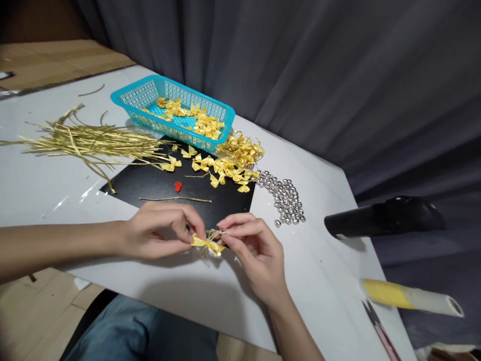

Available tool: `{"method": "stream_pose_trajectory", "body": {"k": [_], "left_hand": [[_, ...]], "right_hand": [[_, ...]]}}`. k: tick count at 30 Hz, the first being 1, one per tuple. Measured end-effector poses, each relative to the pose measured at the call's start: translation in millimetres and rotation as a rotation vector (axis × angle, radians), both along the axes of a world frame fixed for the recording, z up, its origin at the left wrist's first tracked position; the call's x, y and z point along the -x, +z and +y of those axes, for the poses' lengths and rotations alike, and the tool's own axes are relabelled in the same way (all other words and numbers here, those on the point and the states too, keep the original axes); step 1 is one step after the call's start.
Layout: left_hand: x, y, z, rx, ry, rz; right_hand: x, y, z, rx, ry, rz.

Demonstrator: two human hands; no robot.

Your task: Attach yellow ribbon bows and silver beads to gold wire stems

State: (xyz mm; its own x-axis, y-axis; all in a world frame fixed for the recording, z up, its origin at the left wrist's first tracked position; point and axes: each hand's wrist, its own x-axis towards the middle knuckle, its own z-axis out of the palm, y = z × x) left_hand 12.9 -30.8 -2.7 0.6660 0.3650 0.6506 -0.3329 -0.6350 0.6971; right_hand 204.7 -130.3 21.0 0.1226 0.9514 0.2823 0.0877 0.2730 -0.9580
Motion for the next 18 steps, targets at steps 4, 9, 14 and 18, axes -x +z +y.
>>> {"method": "stream_pose_trajectory", "body": {"k": [4,9,14,18], "left_hand": [[-0.6,0.4,0.0,0.016,0.005,-0.001],[-3.6,5.1,-1.4,0.218,-0.04,0.036],[-7.2,7.5,-1.7,0.656,-0.148,0.111],[-9.8,7.6,1.3,0.912,-0.263,0.091]], "right_hand": [[-0.9,-0.5,-0.7,-0.004,-0.014,0.001],[-1.6,0.1,-0.6,0.025,-0.042,-0.032],[-4.4,-1.0,0.4,0.044,-0.063,-0.001],[-7.0,-3.3,1.1,0.077,-0.051,0.047]]}}
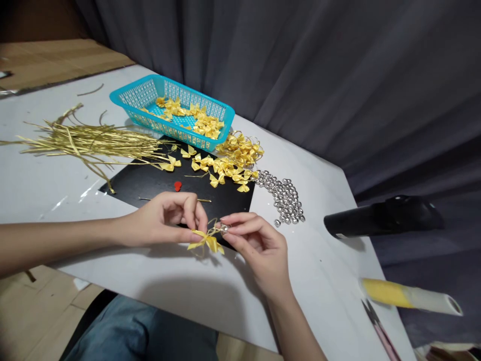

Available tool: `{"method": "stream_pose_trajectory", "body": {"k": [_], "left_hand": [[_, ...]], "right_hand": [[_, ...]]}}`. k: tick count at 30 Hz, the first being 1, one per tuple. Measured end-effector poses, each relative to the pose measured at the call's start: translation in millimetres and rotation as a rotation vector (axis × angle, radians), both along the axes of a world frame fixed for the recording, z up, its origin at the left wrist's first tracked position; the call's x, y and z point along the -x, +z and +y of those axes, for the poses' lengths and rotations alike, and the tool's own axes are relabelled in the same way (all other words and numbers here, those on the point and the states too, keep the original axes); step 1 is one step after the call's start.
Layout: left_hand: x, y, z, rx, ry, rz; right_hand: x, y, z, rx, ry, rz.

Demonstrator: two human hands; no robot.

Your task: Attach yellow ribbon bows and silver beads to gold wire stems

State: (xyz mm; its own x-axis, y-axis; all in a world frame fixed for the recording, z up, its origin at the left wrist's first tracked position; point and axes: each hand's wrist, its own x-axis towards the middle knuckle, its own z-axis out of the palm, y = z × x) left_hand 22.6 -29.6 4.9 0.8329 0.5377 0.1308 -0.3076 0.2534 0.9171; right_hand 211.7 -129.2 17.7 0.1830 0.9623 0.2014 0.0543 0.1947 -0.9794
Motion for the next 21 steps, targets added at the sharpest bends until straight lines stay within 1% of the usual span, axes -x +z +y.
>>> {"method": "stream_pose_trajectory", "body": {"k": [3,5,7,11,15,18,21], "left_hand": [[-2,-0.9,3,0.191,-0.061,0.011],[-3,-2.0,5,0.269,-0.076,0.038],[-4,-3.4,7,0.313,-0.075,0.065],[-4,-7.0,7,0.319,-0.061,0.132],[-3,-11.9,7,0.279,-0.069,0.205],[-3,-14.1,7,0.242,-0.077,0.242],[-3,-14.1,8,0.237,-0.054,0.26]], "right_hand": [[0,-1.7,2,0.032,0.011,0.071],[1,-2.5,3,0.069,0.005,0.14],[2,-2.8,5,0.104,-0.007,0.195],[-1,-1.4,8,0.119,-0.034,0.257],[-7,4.4,8,0.075,-0.062,0.32],[-11,11.5,6,0.032,-0.036,0.388],[-13,18.9,3,0.014,0.008,0.459]]}}
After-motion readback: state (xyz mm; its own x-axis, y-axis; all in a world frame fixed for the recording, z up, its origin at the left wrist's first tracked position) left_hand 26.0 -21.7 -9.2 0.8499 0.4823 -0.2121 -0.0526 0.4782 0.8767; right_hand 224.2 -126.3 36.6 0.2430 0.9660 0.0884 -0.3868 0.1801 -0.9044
